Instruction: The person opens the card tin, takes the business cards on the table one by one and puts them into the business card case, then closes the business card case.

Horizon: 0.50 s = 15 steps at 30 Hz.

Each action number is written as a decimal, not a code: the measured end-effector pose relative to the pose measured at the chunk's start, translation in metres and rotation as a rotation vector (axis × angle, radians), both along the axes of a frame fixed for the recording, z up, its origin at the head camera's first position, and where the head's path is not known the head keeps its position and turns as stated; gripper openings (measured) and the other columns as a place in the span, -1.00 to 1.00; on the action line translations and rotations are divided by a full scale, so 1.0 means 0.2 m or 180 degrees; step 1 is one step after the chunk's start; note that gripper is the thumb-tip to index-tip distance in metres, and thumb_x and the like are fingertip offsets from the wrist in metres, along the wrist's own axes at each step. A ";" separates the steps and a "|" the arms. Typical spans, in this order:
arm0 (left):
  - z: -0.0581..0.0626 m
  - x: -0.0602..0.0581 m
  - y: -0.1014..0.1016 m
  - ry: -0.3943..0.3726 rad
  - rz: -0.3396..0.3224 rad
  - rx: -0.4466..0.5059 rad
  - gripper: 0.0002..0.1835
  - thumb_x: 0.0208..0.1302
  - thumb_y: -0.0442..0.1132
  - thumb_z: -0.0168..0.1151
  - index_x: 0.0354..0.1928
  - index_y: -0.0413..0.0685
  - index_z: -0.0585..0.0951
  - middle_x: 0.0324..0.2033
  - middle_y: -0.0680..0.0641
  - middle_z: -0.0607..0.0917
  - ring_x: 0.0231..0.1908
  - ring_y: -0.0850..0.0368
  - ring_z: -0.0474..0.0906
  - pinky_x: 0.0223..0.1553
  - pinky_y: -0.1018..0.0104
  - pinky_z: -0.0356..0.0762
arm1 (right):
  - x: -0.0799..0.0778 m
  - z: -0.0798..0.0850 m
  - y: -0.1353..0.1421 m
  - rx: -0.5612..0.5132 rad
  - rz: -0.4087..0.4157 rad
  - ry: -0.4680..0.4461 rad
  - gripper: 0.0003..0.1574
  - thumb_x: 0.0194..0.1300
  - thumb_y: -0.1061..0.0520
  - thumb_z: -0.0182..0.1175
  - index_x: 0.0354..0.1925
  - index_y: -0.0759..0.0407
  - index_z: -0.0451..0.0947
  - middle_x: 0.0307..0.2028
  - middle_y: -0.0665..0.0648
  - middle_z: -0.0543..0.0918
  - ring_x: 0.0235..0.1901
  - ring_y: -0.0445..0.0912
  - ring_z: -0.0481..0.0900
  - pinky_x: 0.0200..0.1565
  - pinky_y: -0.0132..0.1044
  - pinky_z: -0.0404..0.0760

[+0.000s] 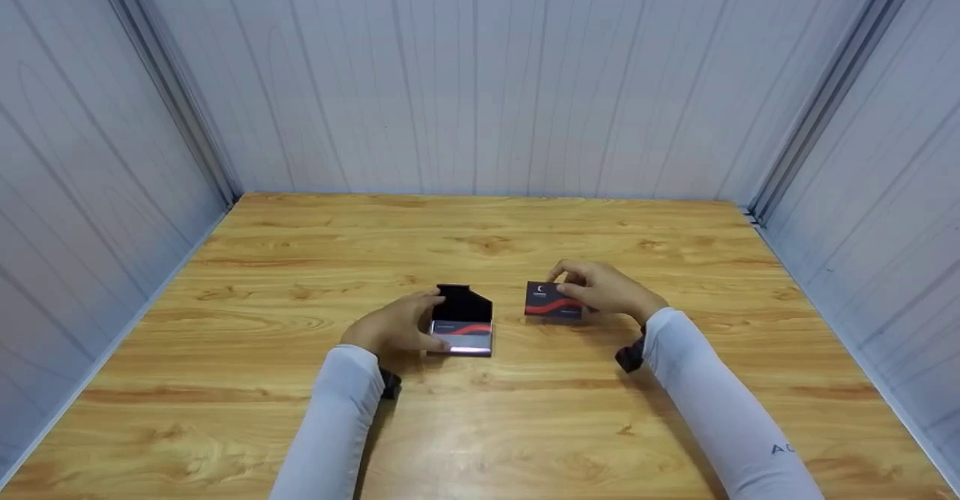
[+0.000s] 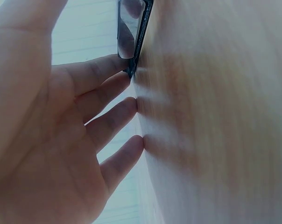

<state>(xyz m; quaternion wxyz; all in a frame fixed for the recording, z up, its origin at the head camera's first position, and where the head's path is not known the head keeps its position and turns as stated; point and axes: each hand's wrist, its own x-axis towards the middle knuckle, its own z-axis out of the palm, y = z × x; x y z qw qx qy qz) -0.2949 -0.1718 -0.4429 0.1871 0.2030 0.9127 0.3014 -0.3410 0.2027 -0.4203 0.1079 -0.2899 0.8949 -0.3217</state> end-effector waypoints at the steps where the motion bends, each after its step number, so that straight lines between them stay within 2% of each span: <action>1: 0.00 0.00 0.00 -0.0006 0.0009 0.0000 0.02 0.20 0.08 0.47 0.57 -0.04 0.14 0.55 -0.14 0.06 0.52 -0.12 -0.08 0.46 -0.08 -0.01 | 0.00 0.00 -0.01 -0.0015 -0.0005 0.0033 -0.72 0.56 0.04 0.08 0.16 -0.10 0.54 -0.14 0.08 0.69 -0.23 -0.07 0.63 -0.12 -0.05 0.60; 6: 0.00 0.00 0.00 -0.0044 0.0058 -0.0002 0.00 0.21 0.06 0.46 0.57 0.00 0.14 0.55 -0.11 0.07 0.52 -0.11 -0.08 0.46 -0.09 -0.03 | -0.01 -0.01 -0.08 -0.0099 0.0004 0.0167 -0.72 0.54 0.05 0.10 0.15 -0.08 0.57 -0.15 0.06 0.70 -0.19 -0.08 0.64 -0.10 -0.07 0.61; 10: -0.01 -0.01 0.01 -0.0022 0.0037 -0.0042 0.00 0.22 0.06 0.45 0.57 -0.02 0.14 0.55 -0.12 0.06 0.52 -0.12 -0.08 0.46 -0.09 -0.03 | -0.01 -0.01 -0.15 -0.0146 0.0038 0.0197 -0.69 0.54 0.12 0.09 0.16 -0.07 0.59 -0.19 0.04 0.70 -0.20 -0.08 0.63 -0.12 -0.10 0.61; 15: -0.01 0.00 0.01 0.0030 0.0042 -0.0034 0.01 0.18 0.06 0.48 0.56 -0.06 0.17 0.54 -0.16 0.09 0.51 -0.13 -0.04 0.46 -0.07 -0.01 | 0.00 -0.02 -0.24 -0.0186 0.0064 0.0193 -0.62 0.51 0.20 0.06 0.17 -0.09 0.61 -0.14 0.05 0.69 -0.17 -0.07 0.62 -0.10 -0.11 0.61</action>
